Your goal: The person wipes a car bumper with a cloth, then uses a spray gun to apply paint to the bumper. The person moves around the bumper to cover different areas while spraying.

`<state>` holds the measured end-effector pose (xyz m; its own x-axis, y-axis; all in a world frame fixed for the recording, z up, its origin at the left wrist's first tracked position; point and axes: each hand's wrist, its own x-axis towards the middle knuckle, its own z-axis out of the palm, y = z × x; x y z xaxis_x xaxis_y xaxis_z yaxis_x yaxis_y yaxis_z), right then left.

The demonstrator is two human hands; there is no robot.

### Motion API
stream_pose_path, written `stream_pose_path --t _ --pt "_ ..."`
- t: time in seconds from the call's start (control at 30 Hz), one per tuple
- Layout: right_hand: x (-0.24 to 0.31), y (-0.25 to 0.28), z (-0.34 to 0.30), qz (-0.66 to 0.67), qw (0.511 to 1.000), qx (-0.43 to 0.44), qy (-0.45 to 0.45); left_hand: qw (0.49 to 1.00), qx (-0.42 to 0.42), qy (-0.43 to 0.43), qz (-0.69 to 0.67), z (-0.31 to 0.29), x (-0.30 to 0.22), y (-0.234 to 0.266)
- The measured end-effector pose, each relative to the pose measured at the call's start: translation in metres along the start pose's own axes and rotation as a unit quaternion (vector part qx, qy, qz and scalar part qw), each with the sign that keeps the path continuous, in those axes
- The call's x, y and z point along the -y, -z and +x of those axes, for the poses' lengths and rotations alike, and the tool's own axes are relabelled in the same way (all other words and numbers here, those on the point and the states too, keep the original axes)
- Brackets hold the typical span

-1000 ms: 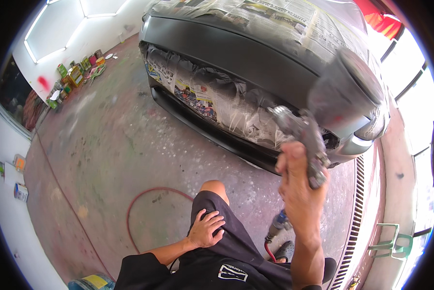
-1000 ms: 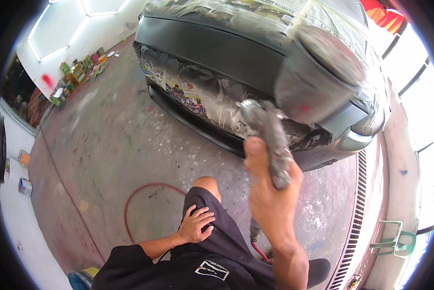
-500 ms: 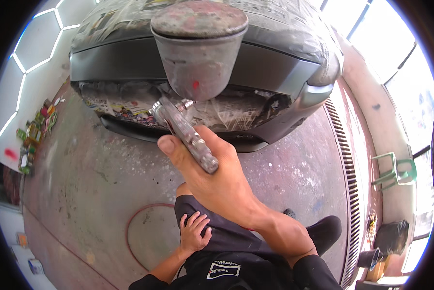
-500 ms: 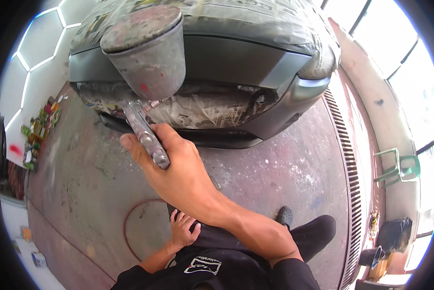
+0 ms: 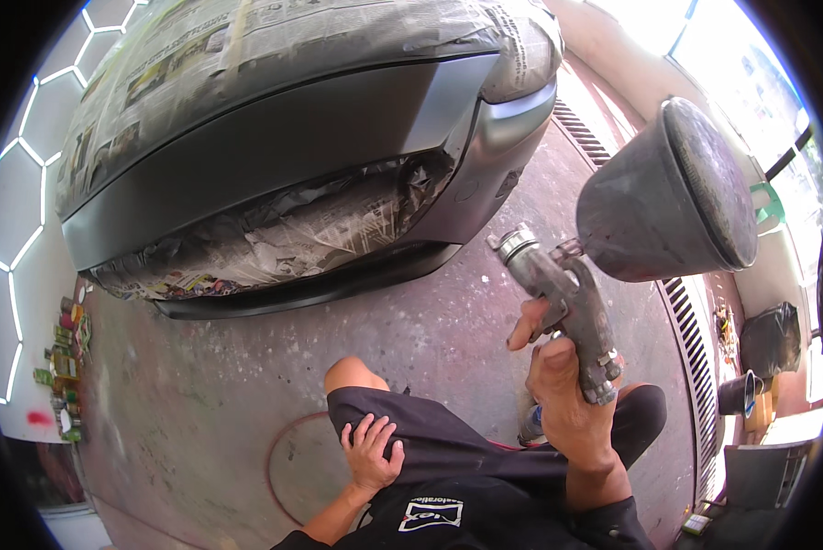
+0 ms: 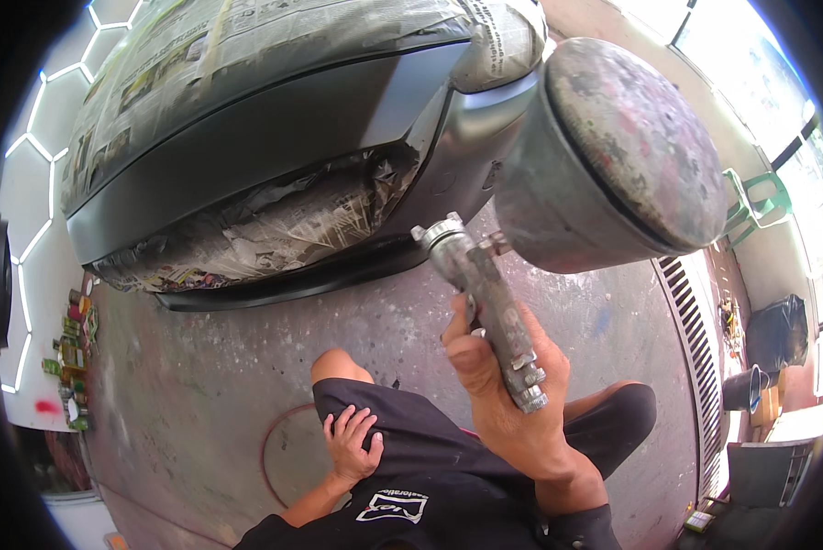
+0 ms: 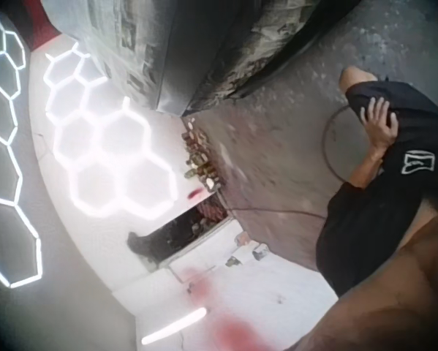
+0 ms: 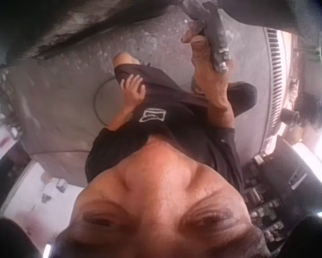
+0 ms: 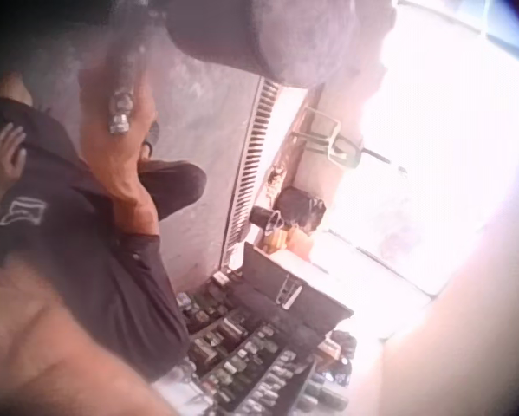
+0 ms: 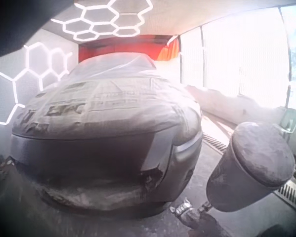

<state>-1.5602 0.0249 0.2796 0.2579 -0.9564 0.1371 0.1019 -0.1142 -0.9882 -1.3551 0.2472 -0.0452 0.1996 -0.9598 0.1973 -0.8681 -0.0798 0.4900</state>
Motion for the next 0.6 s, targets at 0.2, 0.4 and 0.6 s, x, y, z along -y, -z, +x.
stream_pose_path --t 0.2,0.4,0.6 --pt "0.002 0.043 0.013 -0.014 0.998 0.052 -0.019 1.000 0.014 0.008 0.024 0.005 -0.009 -0.007" --pt "0.000 0.068 0.026 -0.019 0.996 -0.077 0.031 0.998 0.020 0.035 0.049 0.000 -0.014 -0.005" --pt "0.001 0.084 0.039 -0.032 0.995 -0.085 0.045 0.997 0.029 0.046 0.062 0.003 -0.021 -0.005"
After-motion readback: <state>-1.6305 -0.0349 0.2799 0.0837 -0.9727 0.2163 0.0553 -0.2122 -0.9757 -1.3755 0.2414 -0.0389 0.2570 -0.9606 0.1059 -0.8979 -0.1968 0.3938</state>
